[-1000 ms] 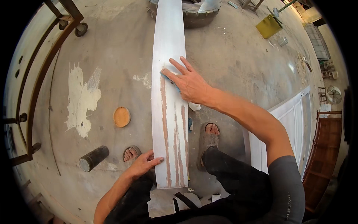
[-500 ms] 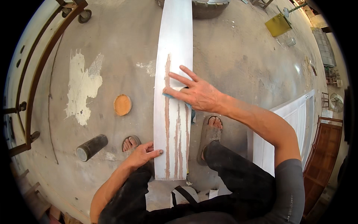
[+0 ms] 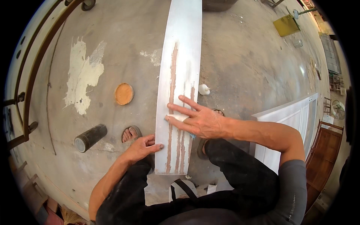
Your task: The person is repairing a long white wooden board by applying a white filler substance to the surface. They use a yellow utility knife to spread the filler into the wood grain and a blue sanding block to smooth the applied material. The person also uses a small white bottle to apply a liquid substance to the board.
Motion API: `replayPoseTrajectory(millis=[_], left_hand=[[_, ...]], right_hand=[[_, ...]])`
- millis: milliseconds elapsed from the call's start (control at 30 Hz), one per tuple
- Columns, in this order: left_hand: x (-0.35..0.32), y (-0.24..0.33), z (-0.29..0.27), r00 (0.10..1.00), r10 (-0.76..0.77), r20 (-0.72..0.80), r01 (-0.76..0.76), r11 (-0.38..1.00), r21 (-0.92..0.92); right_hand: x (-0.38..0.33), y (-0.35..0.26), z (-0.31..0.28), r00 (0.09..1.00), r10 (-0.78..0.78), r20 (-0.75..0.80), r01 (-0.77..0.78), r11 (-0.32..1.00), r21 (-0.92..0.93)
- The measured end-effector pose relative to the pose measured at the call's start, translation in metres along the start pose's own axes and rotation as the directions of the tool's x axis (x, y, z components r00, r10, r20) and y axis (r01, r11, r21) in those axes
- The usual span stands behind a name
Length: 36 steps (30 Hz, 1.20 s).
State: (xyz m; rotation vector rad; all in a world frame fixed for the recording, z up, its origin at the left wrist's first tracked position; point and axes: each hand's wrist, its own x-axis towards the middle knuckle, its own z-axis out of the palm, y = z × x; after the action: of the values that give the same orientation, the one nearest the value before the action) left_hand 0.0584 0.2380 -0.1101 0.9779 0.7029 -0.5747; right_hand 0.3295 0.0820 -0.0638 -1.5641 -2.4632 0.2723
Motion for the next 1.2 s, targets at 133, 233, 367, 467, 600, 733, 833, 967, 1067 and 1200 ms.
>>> replayPoseTrajectory(millis=[133, 233, 367, 467, 600, 733, 833, 967, 1067, 1200], left_hand=[[0.005, 0.000, -0.005, 1.000, -0.027, 0.009, 0.026, 0.998, 0.051], [0.000, 0.000, -0.007, 1.000, -0.008, -0.012, 0.008, 0.999, 0.047], [0.001, 0.007, -0.004, 1.000, 0.002, 0.000, -0.002, 1.000, 0.026], [-0.004, -0.011, -0.008, 1.000, -0.001, 0.003, 0.001, 1.000, 0.014], [-0.001, -0.007, -0.010, 1.000, 0.016, 0.026, -0.016, 1.000, 0.007], [-0.001, -0.019, -0.012, 0.999, 0.040, -0.002, -0.040, 0.998, -0.038], [-0.001, -0.019, -0.010, 0.998, 0.056, -0.013, -0.057, 0.991, -0.124], [0.008, -0.025, -0.016, 0.998, 0.059, 0.022, -0.056, 0.993, -0.107], [-0.001, -0.024, -0.014, 0.999, 0.039, 0.009, -0.038, 0.993, -0.114], [0.002, -0.022, -0.008, 0.999, 0.038, -0.003, -0.038, 0.992, -0.120]], right_hand=[[-0.002, 0.024, -0.006, 0.998, 0.051, -0.027, -0.053, 0.997, -0.065], [0.000, 0.021, -0.011, 0.996, 0.068, 0.063, -0.065, 0.997, -0.050], [-0.012, -0.025, 0.007, 0.996, -0.080, 0.043, 0.081, 0.996, -0.020], [0.008, 0.010, -0.017, 0.989, 0.098, 0.111, -0.075, 0.979, -0.191], [-0.002, -0.028, 0.005, 0.994, -0.026, 0.108, 0.027, 1.000, -0.006], [0.002, -0.001, -0.010, 0.981, 0.077, 0.177, -0.081, 0.997, 0.015], [0.000, -0.022, 0.001, 0.993, 0.031, 0.117, -0.025, 0.999, -0.046], [-0.006, -0.033, 0.007, 0.995, -0.035, 0.097, 0.030, 0.998, 0.059], [-0.001, -0.005, -0.010, 0.991, 0.093, 0.092, -0.095, 0.995, 0.017], [-0.012, -0.077, 0.026, 0.963, -0.235, 0.128, 0.211, 0.962, 0.176]])
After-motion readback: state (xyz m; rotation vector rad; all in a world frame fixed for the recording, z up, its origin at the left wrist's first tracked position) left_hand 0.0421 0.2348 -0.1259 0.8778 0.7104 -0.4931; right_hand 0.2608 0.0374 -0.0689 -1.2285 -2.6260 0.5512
